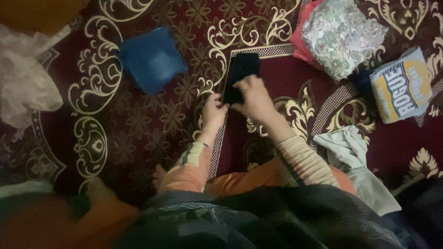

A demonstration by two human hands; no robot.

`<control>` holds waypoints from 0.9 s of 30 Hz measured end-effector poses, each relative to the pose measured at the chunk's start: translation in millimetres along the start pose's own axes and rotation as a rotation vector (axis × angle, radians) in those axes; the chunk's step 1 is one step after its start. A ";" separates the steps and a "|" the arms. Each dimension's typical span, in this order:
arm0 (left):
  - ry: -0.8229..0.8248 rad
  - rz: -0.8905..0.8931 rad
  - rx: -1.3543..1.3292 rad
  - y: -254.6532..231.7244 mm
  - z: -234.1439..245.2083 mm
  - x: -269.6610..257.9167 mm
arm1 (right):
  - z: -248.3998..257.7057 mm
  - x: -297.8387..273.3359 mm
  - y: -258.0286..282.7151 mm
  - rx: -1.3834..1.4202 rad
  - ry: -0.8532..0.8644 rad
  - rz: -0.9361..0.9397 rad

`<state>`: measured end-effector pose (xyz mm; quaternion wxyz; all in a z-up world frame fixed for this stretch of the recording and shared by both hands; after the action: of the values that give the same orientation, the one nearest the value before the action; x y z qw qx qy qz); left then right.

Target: The person folds clothes by hand while sitting on a patterned rug. They fold a white patterned garment, a black garment, and a pair of blue denim pants, smoothing each item and placing it in a stack.

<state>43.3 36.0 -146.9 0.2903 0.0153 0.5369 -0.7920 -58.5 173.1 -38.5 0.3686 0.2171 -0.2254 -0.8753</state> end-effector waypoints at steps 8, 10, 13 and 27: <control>0.232 0.118 -0.426 -47.4 18.0 -1.5 | -37.1 9.0 -22.9 -0.098 -0.122 0.120; 0.220 -0.011 -0.589 -47.9 17.0 -4.1 | -34.8 10.6 -29.3 0.068 -0.113 0.109; 0.074 0.042 -0.548 -35.2 19.7 -9.3 | -14.2 7.6 -22.8 0.284 -0.048 0.038; 0.321 0.221 -1.619 -70.7 41.3 -37.3 | 50.0 -12.6 -14.3 1.683 0.208 -0.212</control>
<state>52.5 35.1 -57.5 0.2075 -0.0328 0.9707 -0.1164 -85.7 203.2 -3.5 0.0197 0.5178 -0.7441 -0.4216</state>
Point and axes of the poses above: each hand's wrist, its own x-axis towards the middle knuckle, its own z-axis out of the back of the hand, y = z × x, the point moved 1 cm from there along x, towards the middle knuckle, and after that the axes turned 12 degrees about y, right-handed, at the moved point
